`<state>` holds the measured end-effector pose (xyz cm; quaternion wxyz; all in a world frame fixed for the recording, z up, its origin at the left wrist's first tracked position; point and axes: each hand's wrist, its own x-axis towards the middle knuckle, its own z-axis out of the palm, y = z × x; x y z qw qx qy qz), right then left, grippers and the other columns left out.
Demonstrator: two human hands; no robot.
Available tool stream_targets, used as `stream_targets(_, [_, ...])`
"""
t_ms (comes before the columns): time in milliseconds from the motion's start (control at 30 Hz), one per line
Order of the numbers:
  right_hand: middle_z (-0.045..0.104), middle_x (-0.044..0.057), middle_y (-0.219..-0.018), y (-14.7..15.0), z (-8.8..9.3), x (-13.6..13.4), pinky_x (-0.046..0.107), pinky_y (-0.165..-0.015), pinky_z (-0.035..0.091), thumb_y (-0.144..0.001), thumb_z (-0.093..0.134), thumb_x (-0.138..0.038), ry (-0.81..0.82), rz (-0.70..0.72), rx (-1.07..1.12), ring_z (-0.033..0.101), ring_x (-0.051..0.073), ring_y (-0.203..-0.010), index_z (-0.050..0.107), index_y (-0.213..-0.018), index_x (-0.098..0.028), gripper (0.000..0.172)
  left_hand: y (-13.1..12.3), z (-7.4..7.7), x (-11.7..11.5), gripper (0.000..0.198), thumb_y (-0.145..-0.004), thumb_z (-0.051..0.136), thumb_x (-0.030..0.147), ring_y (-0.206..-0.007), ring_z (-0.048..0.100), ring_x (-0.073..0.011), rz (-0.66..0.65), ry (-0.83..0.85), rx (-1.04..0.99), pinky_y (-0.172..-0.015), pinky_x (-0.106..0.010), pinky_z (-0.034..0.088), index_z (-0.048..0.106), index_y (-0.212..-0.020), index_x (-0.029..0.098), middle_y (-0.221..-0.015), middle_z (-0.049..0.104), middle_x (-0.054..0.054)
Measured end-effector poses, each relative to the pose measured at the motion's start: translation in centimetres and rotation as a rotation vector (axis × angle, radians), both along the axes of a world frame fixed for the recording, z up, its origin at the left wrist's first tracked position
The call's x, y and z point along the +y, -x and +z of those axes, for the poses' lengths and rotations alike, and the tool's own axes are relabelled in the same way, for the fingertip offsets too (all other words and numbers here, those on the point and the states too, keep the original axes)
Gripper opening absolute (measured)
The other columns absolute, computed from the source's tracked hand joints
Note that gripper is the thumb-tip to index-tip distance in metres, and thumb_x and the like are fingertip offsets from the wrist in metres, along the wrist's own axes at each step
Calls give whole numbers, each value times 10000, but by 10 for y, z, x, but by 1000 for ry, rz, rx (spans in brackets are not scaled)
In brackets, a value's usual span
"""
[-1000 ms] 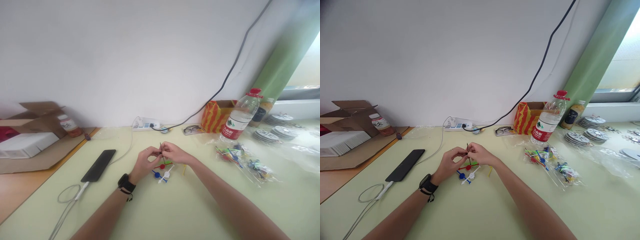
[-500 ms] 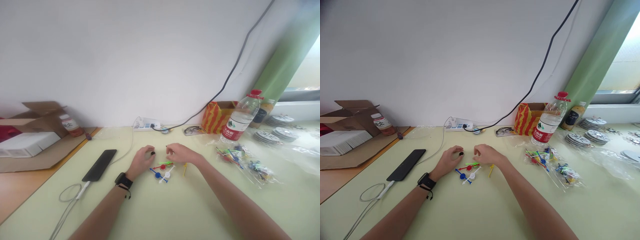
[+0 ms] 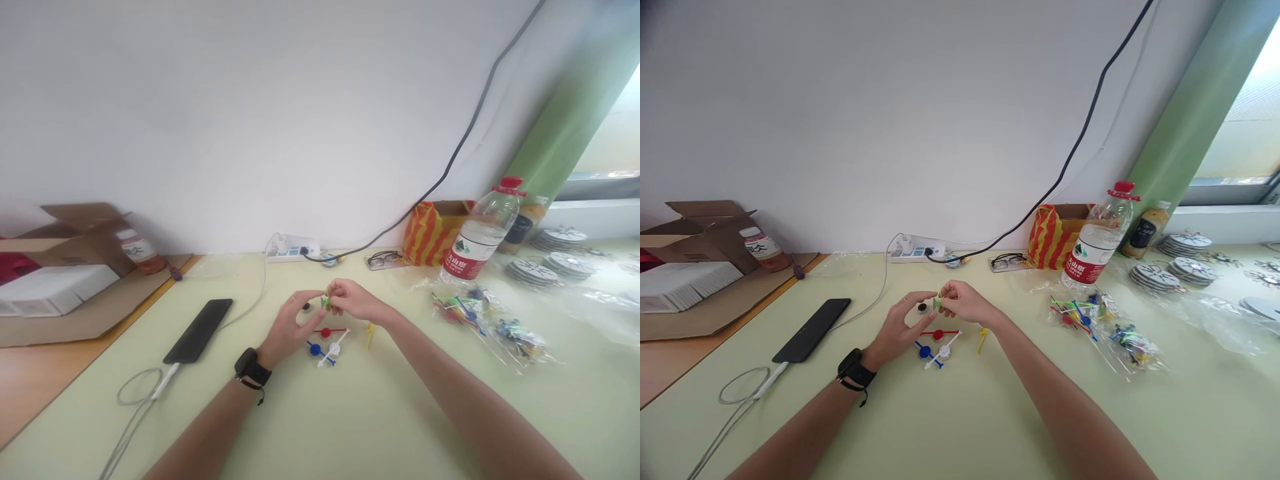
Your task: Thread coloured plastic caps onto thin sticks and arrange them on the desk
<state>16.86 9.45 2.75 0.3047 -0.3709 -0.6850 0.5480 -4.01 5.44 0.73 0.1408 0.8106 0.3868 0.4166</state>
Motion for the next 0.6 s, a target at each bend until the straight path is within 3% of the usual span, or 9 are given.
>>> stream_targets(133, [621,-36,-728,9,1,-8,258,-658,455,-802,567,-182,5,12,34,576,135,-678,510,-889,-214,109,-6,-1,-2,151,-959,627,237,-1019,681,-197,-48,6,-63,-916,-343,544,686,-1098,246,-1093,731,-42])
stream_targets(267, [578,-32,-777,9,-4,-8,248,-636,395,-888,492,-225,-221,-73,-193,510,138,-694,573,-950,-208,104,-3,-7,1,33,-936,646,228,-880,688,-179,6,36,-82,-819,-316,547,668,-912,223,-955,731,-22])
stream_targets(400, [650,43,-926,-1,-13,-2,278,-705,406,-943,445,-182,-381,-164,-518,583,179,-816,593,-1090,-191,209,3,-17,7,76,-936,655,280,-1011,691,-209,46,64,-12,-919,-361,544,682,-883,232,-1063,738,-33])
stream_targets(533, [630,158,-1176,-5,-14,-3,328,-787,398,-883,580,-151,-434,-245,-628,598,259,-1012,566,-1177,-157,294,9,-26,16,133,-925,671,333,-1240,600,-283,124,96,138,-1024,-468,512,753,-1014,277,-1172,735,-61])
stream_targets(600, [638,144,-1164,-3,-8,-8,327,-794,395,-882,603,-169,-497,-233,-662,601,254,-1008,594,-1103,-168,222,12,-27,19,142,-932,657,338,-1310,540,-302,140,117,179,-1054,-501,492,771,-991,277,-1155,752,-60])
